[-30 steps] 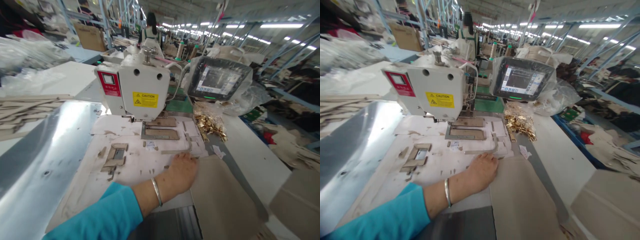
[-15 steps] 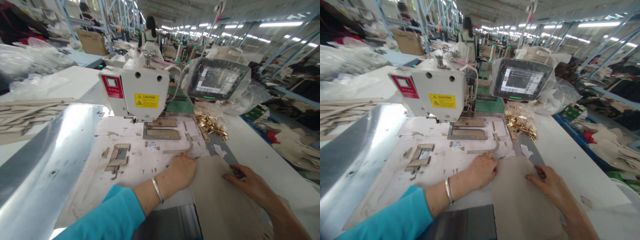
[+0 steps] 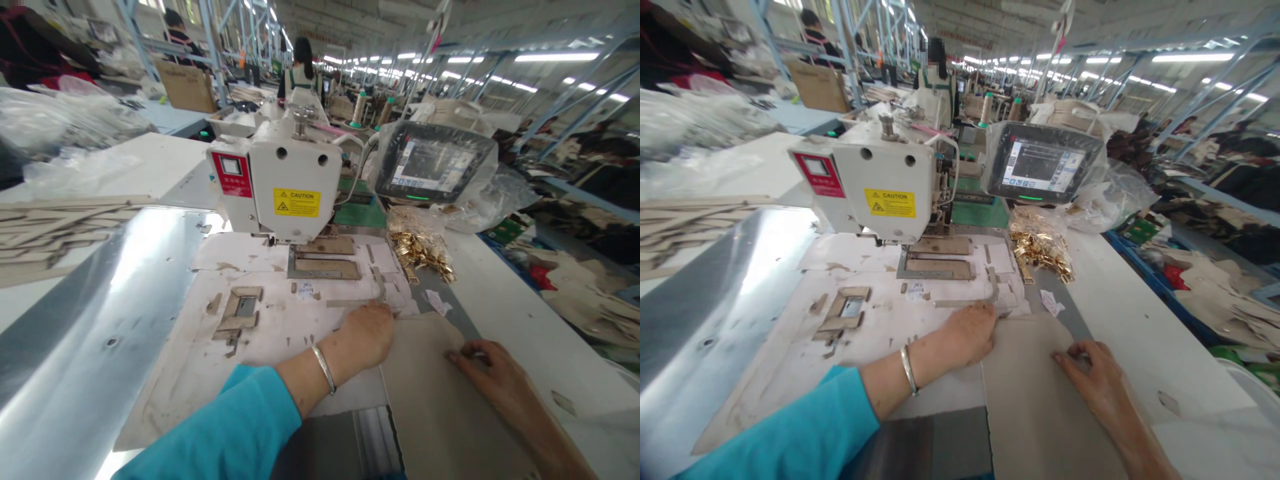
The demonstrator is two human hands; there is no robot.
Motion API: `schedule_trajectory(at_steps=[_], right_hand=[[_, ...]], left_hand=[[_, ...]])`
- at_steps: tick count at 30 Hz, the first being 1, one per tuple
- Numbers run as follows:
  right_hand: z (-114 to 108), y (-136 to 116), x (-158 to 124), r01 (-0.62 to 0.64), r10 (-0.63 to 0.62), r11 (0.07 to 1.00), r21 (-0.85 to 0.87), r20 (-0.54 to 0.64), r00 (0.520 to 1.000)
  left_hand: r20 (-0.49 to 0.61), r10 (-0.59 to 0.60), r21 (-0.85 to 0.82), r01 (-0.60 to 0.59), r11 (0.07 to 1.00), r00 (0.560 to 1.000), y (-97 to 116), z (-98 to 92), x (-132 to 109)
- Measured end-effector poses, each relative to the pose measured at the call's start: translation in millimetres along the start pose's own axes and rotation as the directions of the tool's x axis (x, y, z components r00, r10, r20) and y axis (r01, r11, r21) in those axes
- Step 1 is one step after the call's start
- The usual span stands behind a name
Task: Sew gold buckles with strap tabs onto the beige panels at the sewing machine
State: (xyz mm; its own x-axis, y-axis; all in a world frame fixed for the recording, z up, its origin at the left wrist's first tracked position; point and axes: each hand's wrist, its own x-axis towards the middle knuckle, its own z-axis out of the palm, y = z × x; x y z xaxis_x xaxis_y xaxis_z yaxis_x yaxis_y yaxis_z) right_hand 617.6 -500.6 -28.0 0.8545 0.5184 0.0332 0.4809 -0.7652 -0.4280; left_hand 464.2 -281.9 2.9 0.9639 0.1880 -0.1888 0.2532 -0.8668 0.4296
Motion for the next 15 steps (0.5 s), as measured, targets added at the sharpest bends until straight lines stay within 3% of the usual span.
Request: schedule_trajectory(at_steps=[6,11,13,15], right_hand=[[15.7,-12.3,-33.0,-0.021,0.024,0.995,0.094,-0.033,0.999],[49.4,-51.8,-81.8,0.120,-0.146,0.963,0.240,0.095,0.985],[54.7,-69.1,-87.7,0.178,-0.213,0.949,0.261,0.113,0.971],[52.6,-82.1,-83.4,0.215,-0.233,0.943,0.254,0.044,0.971]], left_hand=[[0.021,0.064,0.057,-0.066,0.996,0.998,-15.1,-7.6,-30.2],[-0.076,0.093,0.184,-0.077,0.980,0.993,-58.5,-22.8,-79.3],[-0.086,0.048,0.131,-0.037,0.991,0.995,-74.4,-30.8,-96.6],[-0.052,-0.013,-0.017,0.012,1.000,0.999,-85.7,-37.3,-110.7]])
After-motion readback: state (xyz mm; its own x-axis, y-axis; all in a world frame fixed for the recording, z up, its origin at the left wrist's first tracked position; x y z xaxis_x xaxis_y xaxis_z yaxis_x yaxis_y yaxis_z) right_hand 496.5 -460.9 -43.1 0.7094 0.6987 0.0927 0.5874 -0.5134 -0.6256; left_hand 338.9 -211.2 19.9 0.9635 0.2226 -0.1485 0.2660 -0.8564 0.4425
